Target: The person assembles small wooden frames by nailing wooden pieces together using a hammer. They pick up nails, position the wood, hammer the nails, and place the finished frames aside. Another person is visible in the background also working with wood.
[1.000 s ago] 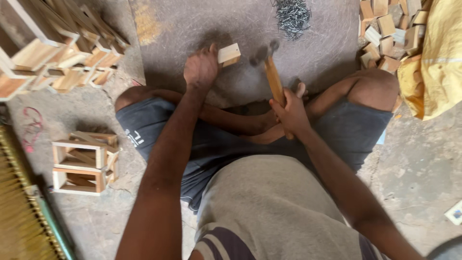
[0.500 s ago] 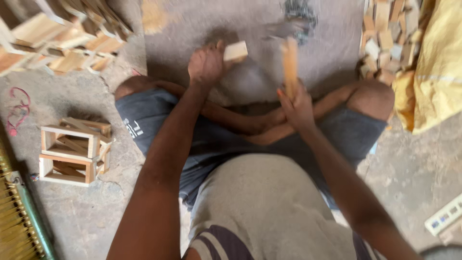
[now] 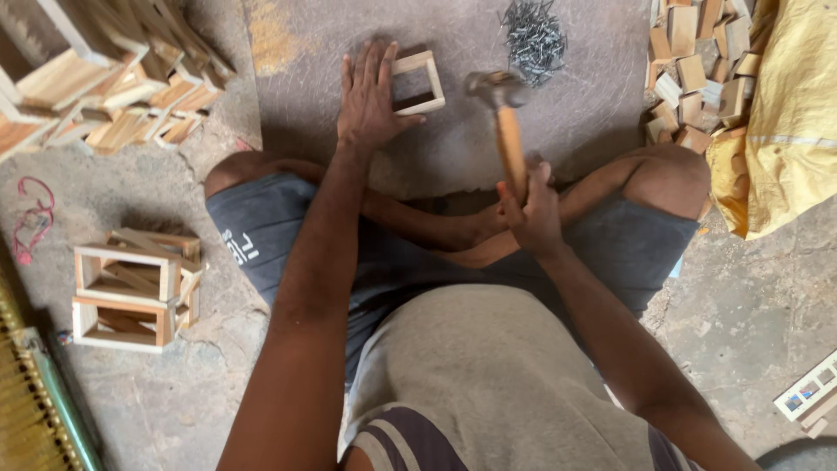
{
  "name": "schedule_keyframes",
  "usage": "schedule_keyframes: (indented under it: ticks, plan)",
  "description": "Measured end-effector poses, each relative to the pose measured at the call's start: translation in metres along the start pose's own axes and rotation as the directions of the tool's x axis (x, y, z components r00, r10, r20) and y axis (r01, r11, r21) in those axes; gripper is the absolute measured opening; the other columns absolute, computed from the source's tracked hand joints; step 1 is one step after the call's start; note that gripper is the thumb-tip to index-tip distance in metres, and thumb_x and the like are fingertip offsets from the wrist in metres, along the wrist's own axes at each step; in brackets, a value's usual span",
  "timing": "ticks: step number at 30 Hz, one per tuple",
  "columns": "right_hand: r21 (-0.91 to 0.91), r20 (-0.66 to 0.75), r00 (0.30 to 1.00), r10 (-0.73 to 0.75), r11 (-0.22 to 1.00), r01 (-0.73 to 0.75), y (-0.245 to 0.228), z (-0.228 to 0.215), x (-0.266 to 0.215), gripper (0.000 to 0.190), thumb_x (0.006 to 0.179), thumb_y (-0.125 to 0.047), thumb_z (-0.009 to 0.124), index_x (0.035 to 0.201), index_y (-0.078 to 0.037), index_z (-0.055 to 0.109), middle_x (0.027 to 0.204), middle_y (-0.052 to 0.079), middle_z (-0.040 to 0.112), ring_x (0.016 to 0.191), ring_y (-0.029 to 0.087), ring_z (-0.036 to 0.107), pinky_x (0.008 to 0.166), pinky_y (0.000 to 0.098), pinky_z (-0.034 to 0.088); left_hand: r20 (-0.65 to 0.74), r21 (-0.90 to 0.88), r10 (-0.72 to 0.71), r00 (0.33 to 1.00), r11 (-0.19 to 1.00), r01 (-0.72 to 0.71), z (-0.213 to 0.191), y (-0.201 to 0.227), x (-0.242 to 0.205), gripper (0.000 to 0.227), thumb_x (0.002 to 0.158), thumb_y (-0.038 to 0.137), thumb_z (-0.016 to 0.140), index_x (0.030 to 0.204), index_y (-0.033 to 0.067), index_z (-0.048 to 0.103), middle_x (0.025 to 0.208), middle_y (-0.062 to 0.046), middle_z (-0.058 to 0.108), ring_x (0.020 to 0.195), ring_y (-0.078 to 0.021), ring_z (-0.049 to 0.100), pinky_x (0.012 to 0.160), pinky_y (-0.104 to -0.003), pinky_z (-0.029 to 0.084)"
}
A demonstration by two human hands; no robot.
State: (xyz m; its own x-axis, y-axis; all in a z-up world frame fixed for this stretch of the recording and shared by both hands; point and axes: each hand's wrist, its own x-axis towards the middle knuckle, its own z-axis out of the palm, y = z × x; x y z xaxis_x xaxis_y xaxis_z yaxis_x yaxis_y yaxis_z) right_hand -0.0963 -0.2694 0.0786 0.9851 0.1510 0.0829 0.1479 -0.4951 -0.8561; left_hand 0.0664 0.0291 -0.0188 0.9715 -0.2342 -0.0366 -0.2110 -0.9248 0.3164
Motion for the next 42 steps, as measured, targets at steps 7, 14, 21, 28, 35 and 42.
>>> schedule_keyframes:
  ticks: [7,14,21,28,35,42]
  plan:
    - [-0.286,0.116,0.989,0.091,0.957,-0.054,0.0,0.015,0.061,0.039,0.105,-0.021,0.067,0.135,0.0,0.054,0.07,0.012,0.064,0.059,0.025,0.066,0.055,0.0405,0.05,-0.082,0.001,0.041,0.996,0.999,-0.041,0.018,-0.006,-0.008,0.125,0.077,0.083,0.076,0.155,-0.0018,0.03,0.148,-0.021,0.042,0.141,-0.04,0.034,0.12,-0.058,0.022]
    - [0.126,0.012,0.99,0.138,0.982,-0.138,0.001,0.03,0.109,0.037,0.111,-0.028,0.058,0.131,-0.002,0.043,0.075,0.012,0.064,0.059,0.02,0.066,0.051,0.0377,0.053,0.049,0.024,-0.01,0.999,1.0,0.009,-0.012,0.004,0.001,0.121,0.075,0.081,0.073,0.154,0.0001,0.03,0.144,-0.018,0.043,0.139,-0.0383,0.035,0.118,-0.056,0.024]
    - [-0.102,0.11,0.948,0.3,0.952,-0.289,0.03,0.009,0.062,0.035,0.103,-0.027,0.063,0.123,-0.001,0.05,0.073,0.013,0.064,0.06,0.021,0.065,0.055,0.0385,0.051,0.058,0.053,0.003,0.998,0.999,-0.006,-0.016,0.007,0.001,0.12,0.079,0.084,0.068,0.155,-0.0003,0.028,0.148,-0.021,0.039,0.14,-0.0399,0.033,0.118,-0.057,0.022]
    - [-0.113,0.395,0.616,0.681,0.702,-0.703,0.035,0.004,-0.003,0.039,0.099,-0.038,0.065,0.116,-0.003,0.058,0.084,0.014,0.066,0.057,0.023,0.061,0.05,0.0357,0.052,-0.005,-0.003,0.003,1.0,1.0,-0.003,-0.007,0.004,-0.007,0.118,0.074,0.077,0.075,0.153,0.0003,0.032,0.148,-0.019,0.044,0.14,-0.0386,0.036,0.118,-0.058,0.024]
    - [-0.33,0.231,0.948,0.221,0.934,-0.137,0.051,0.002,0.038,0.057,0.097,-0.044,0.065,0.137,-0.004,0.055,0.112,0.019,0.071,0.104,0.039,0.069,0.093,0.0504,0.049,-0.248,-0.036,0.125,0.961,0.99,-0.138,-0.015,0.006,-0.01,0.112,0.074,0.066,0.081,0.151,-0.0011,0.036,0.146,-0.024,0.049,0.136,-0.044,0.043,0.114,-0.061,0.03]
    - [-0.154,0.139,0.933,0.331,0.938,-0.309,0.042,-0.002,0.059,0.05,0.093,-0.042,0.065,0.129,-0.008,0.063,0.126,0.016,0.063,0.106,0.032,0.07,0.089,0.0419,0.058,-0.449,-0.312,-0.147,0.881,0.95,-0.001,-0.032,-0.011,0.065,0.064,0.099,0.039,0.075,0.149,0.0074,0.05,0.149,-0.022,0.054,0.141,-0.0426,0.046,0.119,-0.055,0.038]
